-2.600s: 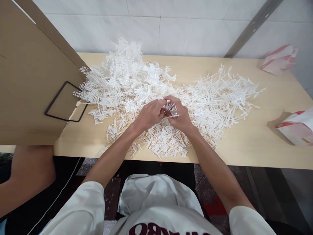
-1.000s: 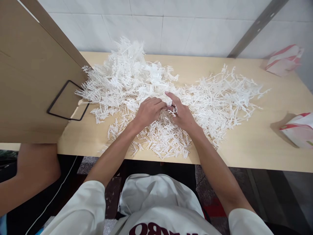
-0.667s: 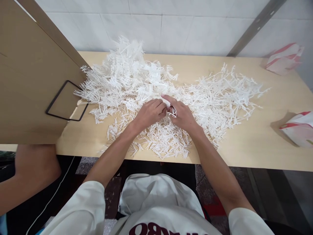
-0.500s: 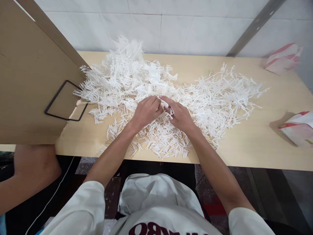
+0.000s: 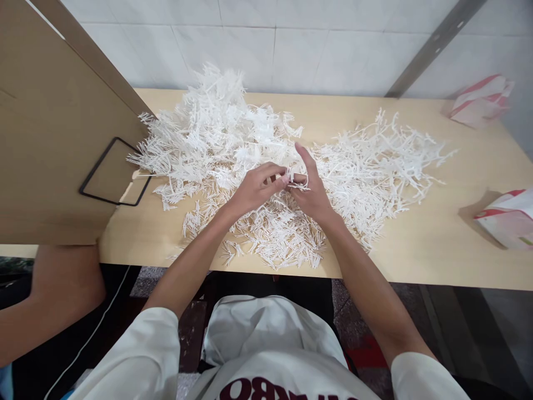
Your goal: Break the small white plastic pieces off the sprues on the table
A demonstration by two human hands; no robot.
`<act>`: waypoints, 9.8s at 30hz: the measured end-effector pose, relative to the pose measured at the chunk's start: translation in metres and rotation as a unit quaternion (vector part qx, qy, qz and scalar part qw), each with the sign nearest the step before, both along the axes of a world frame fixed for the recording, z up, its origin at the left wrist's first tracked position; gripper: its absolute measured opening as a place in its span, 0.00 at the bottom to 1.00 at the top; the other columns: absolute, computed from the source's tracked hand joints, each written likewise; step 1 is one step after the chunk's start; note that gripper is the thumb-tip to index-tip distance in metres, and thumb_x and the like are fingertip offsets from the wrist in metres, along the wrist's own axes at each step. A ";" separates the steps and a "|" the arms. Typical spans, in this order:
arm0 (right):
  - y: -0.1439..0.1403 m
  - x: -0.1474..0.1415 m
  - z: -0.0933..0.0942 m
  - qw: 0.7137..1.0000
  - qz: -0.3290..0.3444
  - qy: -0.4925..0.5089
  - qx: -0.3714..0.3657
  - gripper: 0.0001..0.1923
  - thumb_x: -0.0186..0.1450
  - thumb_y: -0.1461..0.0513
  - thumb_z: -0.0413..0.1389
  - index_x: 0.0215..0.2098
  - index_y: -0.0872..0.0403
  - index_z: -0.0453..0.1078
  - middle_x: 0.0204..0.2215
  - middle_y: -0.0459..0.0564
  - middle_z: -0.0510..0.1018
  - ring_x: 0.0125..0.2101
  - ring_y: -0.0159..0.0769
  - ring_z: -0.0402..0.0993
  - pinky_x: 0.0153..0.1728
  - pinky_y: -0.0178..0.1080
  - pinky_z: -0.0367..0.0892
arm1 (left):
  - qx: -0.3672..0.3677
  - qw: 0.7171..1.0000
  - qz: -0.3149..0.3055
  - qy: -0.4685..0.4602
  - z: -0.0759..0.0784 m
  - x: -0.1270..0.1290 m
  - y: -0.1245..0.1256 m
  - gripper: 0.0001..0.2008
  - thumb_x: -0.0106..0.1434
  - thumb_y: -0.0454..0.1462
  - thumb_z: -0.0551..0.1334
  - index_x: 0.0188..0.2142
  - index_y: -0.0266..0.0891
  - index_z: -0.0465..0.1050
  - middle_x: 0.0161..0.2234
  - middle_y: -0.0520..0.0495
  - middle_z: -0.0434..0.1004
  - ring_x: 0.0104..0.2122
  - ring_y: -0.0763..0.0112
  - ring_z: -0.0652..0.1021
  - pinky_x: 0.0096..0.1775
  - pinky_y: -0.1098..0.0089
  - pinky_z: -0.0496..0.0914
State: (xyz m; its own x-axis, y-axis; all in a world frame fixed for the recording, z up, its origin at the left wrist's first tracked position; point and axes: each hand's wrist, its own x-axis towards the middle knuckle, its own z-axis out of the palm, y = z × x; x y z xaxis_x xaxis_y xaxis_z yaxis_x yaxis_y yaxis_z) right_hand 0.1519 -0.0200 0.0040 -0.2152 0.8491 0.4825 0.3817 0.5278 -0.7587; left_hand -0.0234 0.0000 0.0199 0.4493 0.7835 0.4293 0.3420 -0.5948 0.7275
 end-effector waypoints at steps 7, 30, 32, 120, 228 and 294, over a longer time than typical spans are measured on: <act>0.000 0.002 -0.002 0.999 0.025 -0.029 -0.001 0.35 0.68 0.48 0.49 0.68 0.39 0.39 0.34 0.45 0.74 0.28 0.31 0.71 0.28 0.40 0.74 | -0.071 0.991 0.040 -0.107 -0.005 0.002 0.002 0.14 0.61 0.48 0.63 0.34 0.39 0.71 0.31 0.51 0.75 0.29 0.78 0.73 0.34 0.74 0.68; -0.001 0.006 0.004 0.996 -0.041 -0.080 0.015 0.29 0.62 0.61 0.54 0.62 0.45 0.57 0.30 0.42 0.76 0.28 0.32 0.70 0.36 0.41 0.72 | 0.084 0.993 -0.005 0.084 -0.007 0.000 0.000 0.08 0.69 0.41 0.53 0.36 0.40 0.64 0.36 0.49 0.68 0.35 0.73 0.70 0.36 0.70 0.66; -0.001 0.006 0.005 0.995 -0.042 -0.084 0.023 0.28 0.60 0.64 0.54 0.59 0.45 0.61 0.27 0.41 0.73 0.26 0.31 0.67 0.35 0.40 0.71 | 0.093 0.988 -0.011 0.123 -0.008 0.001 -0.001 0.06 0.69 0.39 0.52 0.36 0.40 0.63 0.37 0.47 0.68 0.34 0.72 0.70 0.35 0.69 0.65; -0.005 -0.007 0.010 0.988 -0.103 0.094 0.068 0.08 0.66 0.54 0.55 0.41 0.46 0.71 0.43 0.47 0.77 0.47 0.36 0.74 0.48 0.46 0.72 | -0.019 0.997 -0.021 -0.065 0.000 -0.004 -0.001 0.13 0.65 0.37 0.55 0.49 0.41 0.68 0.42 0.47 0.75 0.39 0.73 0.75 0.40 0.70 0.70; -0.004 -0.011 0.011 0.956 -0.123 0.226 -0.139 0.16 0.61 0.47 0.58 0.29 0.49 0.67 0.17 0.38 0.71 0.18 0.25 0.69 0.24 0.33 0.68 | 0.027 0.995 0.081 -0.043 -0.004 0.013 -0.014 0.11 0.64 0.45 0.59 0.40 0.40 0.68 0.37 0.49 0.75 0.32 0.78 0.74 0.33 0.74 0.69; -0.007 -0.012 0.012 0.981 -0.084 0.142 -0.101 0.17 0.63 0.46 0.55 0.30 0.50 0.72 0.21 0.42 0.74 0.23 0.28 0.70 0.28 0.35 0.69 | 0.103 0.992 0.079 -0.002 -0.010 0.010 -0.009 0.14 0.68 0.45 0.54 0.35 0.40 0.73 0.31 0.50 0.77 0.31 0.76 0.74 0.35 0.72 0.67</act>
State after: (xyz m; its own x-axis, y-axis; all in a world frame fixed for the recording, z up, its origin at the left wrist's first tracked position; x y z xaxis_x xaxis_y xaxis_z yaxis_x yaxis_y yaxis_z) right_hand 0.1401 -0.0272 0.0163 0.0536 0.9455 0.3213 0.2088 0.3041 -0.9295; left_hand -0.0132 -0.0094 0.0097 0.3257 0.7393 0.5893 0.4395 -0.6703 0.5980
